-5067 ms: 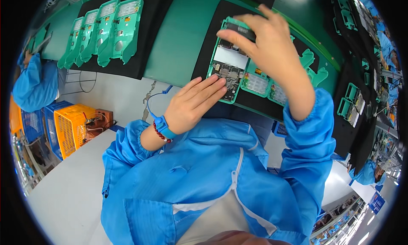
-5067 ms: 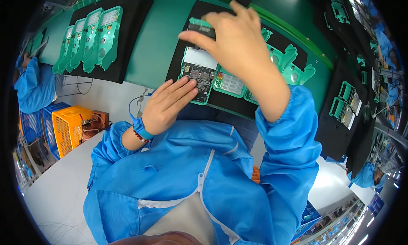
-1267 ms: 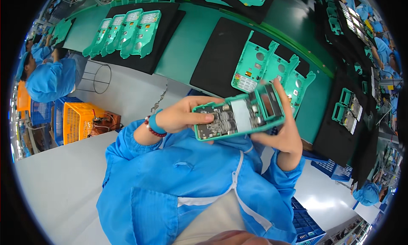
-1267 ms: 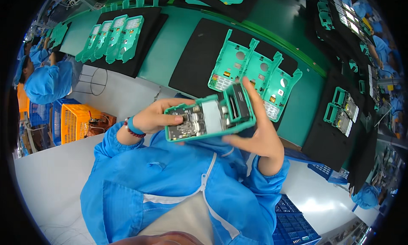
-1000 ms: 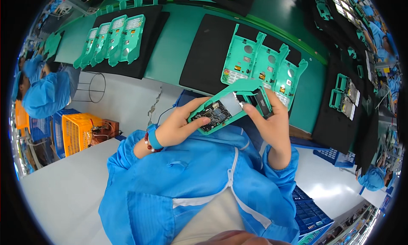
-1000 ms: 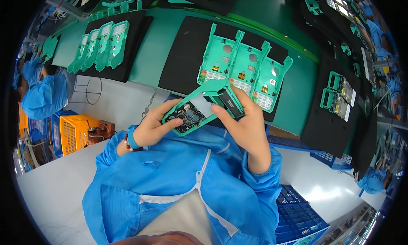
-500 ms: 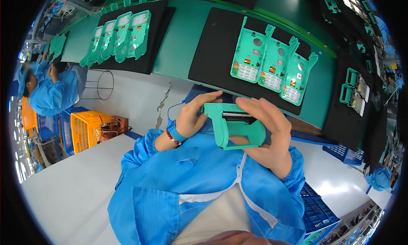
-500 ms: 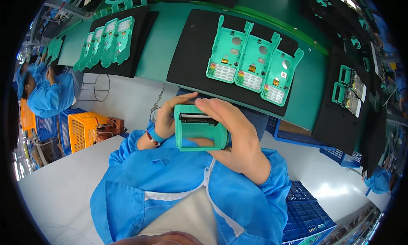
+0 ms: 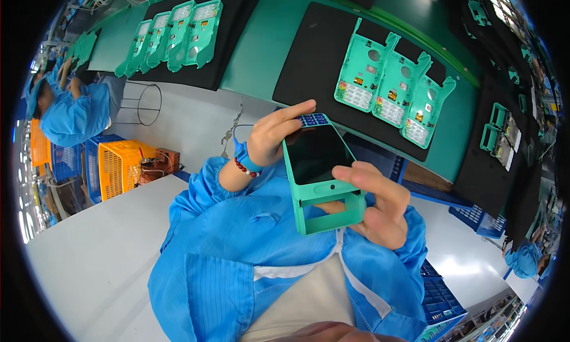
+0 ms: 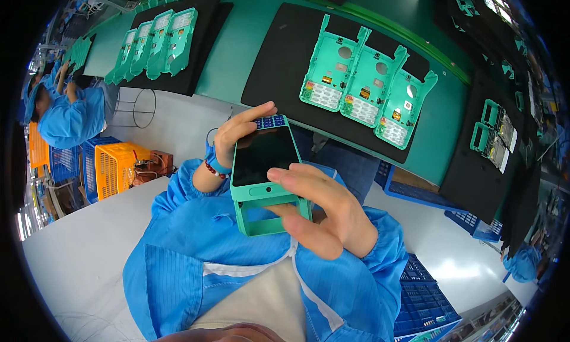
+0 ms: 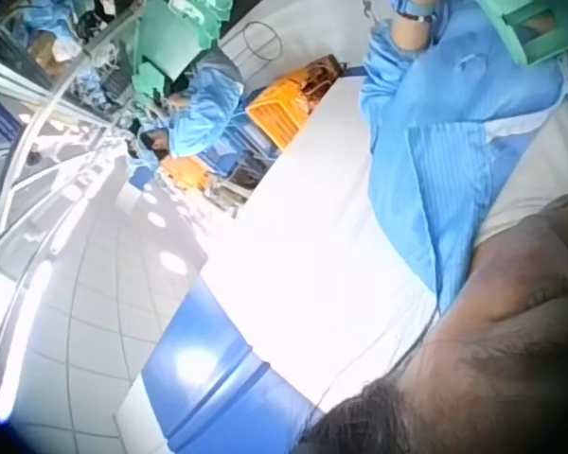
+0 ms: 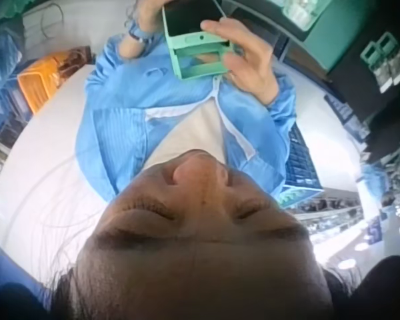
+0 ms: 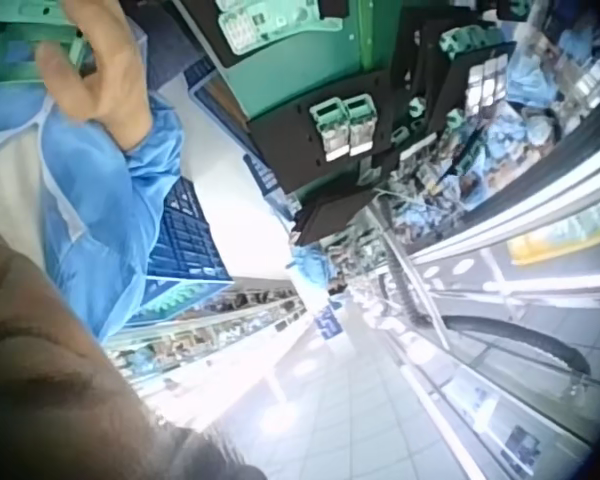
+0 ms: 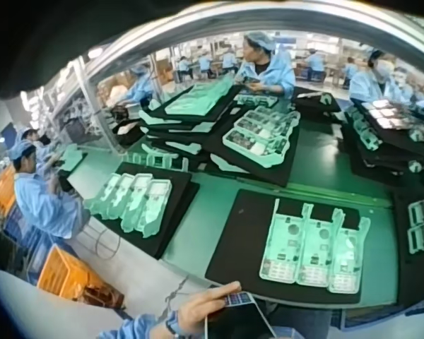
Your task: Assembling circuit boards and internal components into handheld device housings on a factory assembly line.
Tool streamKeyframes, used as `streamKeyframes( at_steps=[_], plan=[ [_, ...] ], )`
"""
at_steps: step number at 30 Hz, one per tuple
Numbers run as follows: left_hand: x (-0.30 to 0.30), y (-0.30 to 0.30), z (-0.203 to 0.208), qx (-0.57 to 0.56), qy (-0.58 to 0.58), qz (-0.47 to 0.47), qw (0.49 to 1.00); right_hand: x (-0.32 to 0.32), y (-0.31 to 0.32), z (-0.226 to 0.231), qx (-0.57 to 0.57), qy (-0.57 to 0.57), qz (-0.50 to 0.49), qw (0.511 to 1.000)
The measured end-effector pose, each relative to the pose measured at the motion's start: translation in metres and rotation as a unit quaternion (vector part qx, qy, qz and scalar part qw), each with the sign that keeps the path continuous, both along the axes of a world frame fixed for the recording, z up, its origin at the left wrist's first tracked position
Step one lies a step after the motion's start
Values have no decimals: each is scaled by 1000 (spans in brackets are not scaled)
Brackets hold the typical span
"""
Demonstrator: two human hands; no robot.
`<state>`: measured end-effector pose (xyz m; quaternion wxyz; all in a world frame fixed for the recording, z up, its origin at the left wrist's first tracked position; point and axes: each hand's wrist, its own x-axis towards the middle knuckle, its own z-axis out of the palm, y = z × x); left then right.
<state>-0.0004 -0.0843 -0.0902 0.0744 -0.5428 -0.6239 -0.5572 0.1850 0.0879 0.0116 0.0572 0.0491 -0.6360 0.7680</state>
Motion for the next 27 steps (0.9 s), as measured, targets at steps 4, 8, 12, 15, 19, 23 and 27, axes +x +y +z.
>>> streamKeyframes(
  at_steps=[4, 8, 12, 15, 19, 23, 27],
  plan=[
    [-2, 4, 0, 5, 27, 15, 1000, -15, 6, -20, 240, 267, -54, 932],
    [-4, 7, 4, 10, -24, -28, 999, -21, 6, -19, 276, 319, -118, 899],
    [26, -10, 5, -171, -273, -74, 944, -42, 19, -11, 234, 106, -229, 939],
    [39, -16, 5, -116, -499, -57, 857, -45, 55, -6, 308, 63, -253, 915],
    [-2, -20, 24, -59, -513, 45, 855, -22, 110, -25, -8, -8, -435, 900],
    [-49, -7, 41, -119, -541, 32, 832, 34, 192, -43, -82, -3, -614, 785],
    [-71, 11, 48, -181, -496, 32, 848, 87, 268, -39, -201, -40, -615, 761]
  ],
)
